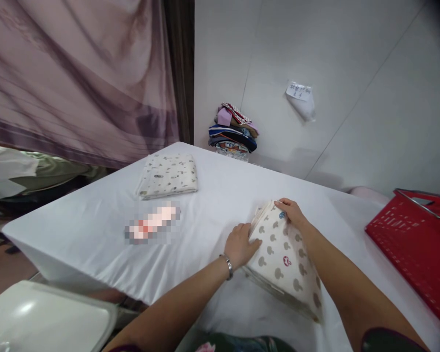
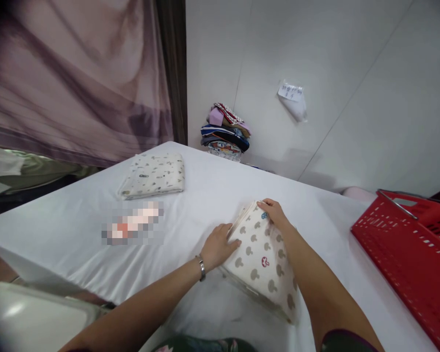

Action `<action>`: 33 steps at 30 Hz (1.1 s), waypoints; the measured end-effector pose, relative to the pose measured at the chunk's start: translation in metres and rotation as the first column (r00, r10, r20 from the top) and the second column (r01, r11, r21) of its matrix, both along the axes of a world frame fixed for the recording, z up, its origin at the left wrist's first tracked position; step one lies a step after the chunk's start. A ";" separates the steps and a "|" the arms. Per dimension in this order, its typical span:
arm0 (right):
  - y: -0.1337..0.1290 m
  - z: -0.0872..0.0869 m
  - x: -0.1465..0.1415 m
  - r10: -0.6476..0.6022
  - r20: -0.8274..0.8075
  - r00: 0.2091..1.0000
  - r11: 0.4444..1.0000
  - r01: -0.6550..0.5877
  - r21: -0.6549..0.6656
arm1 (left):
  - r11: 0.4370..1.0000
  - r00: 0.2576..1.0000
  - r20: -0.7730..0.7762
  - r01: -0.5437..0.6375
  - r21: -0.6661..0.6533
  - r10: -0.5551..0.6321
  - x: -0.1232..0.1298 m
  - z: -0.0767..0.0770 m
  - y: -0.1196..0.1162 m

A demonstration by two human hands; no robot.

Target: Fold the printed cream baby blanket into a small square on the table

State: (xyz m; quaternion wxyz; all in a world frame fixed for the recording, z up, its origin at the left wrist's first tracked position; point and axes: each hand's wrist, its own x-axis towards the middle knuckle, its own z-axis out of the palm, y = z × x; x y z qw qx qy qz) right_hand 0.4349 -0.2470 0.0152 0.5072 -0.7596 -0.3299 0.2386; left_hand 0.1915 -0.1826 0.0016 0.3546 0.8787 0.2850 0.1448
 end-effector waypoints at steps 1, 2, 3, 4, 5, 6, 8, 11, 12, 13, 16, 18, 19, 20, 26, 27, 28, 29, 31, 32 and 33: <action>0.000 0.001 0.000 0.014 -0.024 1.000 0.999 -0.014 0.030 | 1.000 1.000 -0.011 0.009 -0.011 -0.010 0.006 0.001 0.002; 0.001 0.003 -0.001 0.024 -0.042 0.999 0.998 -0.022 0.052 | 0.999 1.000 -0.022 0.015 -0.032 -0.016 0.011 0.002 0.005; 0.001 0.004 -0.002 0.028 -0.055 0.998 0.997 -0.024 0.067 | 0.998 0.999 -0.031 0.017 -0.062 -0.019 0.017 0.003 0.007; 0.001 0.005 -0.002 0.027 -0.061 0.998 0.997 -0.022 0.076 | 0.995 0.999 -0.038 0.015 -0.094 -0.019 0.021 0.003 0.008; 0.001 0.006 -0.003 0.023 -0.063 0.998 0.996 -0.018 0.083 | 0.992 0.999 -0.041 0.010 -0.123 -0.015 0.025 0.003 0.009; 0.001 0.006 -0.003 0.019 -0.061 0.998 0.996 -0.014 0.091 | 0.990 0.999 -0.042 0.002 -0.144 -0.008 0.028 0.003 0.010; -0.001 0.007 -0.003 0.019 -0.054 0.998 0.994 -0.014 0.105 | 0.985 0.999 -0.043 -0.020 -0.172 0.013 0.030 0.005 0.011; -0.004 0.010 -0.004 0.027 -0.031 0.999 0.993 -0.023 0.119 | 0.976 0.993 -0.121 -0.024 -0.215 -0.002 0.027 0.012 0.011; -0.004 0.011 -0.003 0.025 -0.020 0.999 0.993 -0.022 0.116 | 0.972 0.986 -0.163 -0.009 -0.233 -0.030 0.025 0.015 0.011; -0.005 0.012 -0.003 0.023 -0.009 1.000 0.994 -0.022 0.111 | 0.969 0.978 -0.201 0.009 -0.247 -0.061 0.023 0.019 0.011; -0.003 0.011 -0.001 0.027 0.020 0.999 0.995 -0.029 0.092 | 0.964 0.966 -0.237 0.037 -0.263 -0.102 0.017 0.029 0.006; 0.001 0.007 0.001 0.038 0.080 0.996 0.997 -0.043 0.062 | 0.946 0.976 -0.188 0.041 -0.321 -0.106 0.014 0.029 0.002; 0.004 0.004 0.001 0.044 0.132 0.990 0.998 -0.049 0.028 | 0.925 0.982 -0.157 0.038 -0.378 -0.105 0.013 0.026 0.001; 0.008 0.000 0.001 0.057 0.197 0.979 0.998 -0.054 -0.023 | 0.898 0.986 -0.137 0.025 -0.439 -0.095 0.012 0.023 0.000; 0.026 -0.020 -0.005 0.190 0.488 0.852 0.956 -0.047 -0.290 | 0.941 0.975 -0.222 -0.083 -0.327 0.008 0.003 -0.005 0.010; 0.027 -0.022 -0.006 0.187 0.507 0.841 0.955 -0.036 -0.294 | 0.949 0.977 -0.215 -0.081 -0.303 0.015 0.001 -0.006 0.011; 0.028 -0.022 -0.007 0.185 0.521 0.833 0.954 -0.026 -0.298 | 0.950 0.978 -0.207 -0.085 -0.300 0.022 0.000 -0.006 0.012; 0.028 -0.022 -0.007 0.185 0.531 0.827 0.953 -0.019 -0.302 | 0.947 0.979 -0.200 -0.091 -0.307 0.029 -0.002 -0.006 0.012; 0.027 -0.023 -0.008 0.179 0.542 0.821 0.955 -0.014 -0.295 | 0.936 0.982 -0.182 -0.103 -0.337 0.043 -0.003 -0.003 0.009; 0.027 -0.023 -0.008 0.167 0.549 0.819 0.961 -0.011 -0.277 | 0.925 0.986 -0.161 -0.106 -0.365 0.049 -0.003 -0.002 0.007; 0.027 -0.023 -0.009 0.155 0.556 0.817 0.967 -0.011 -0.253 | 0.909 0.990 -0.128 -0.102 -0.404 0.054 -0.003 0.000 0.006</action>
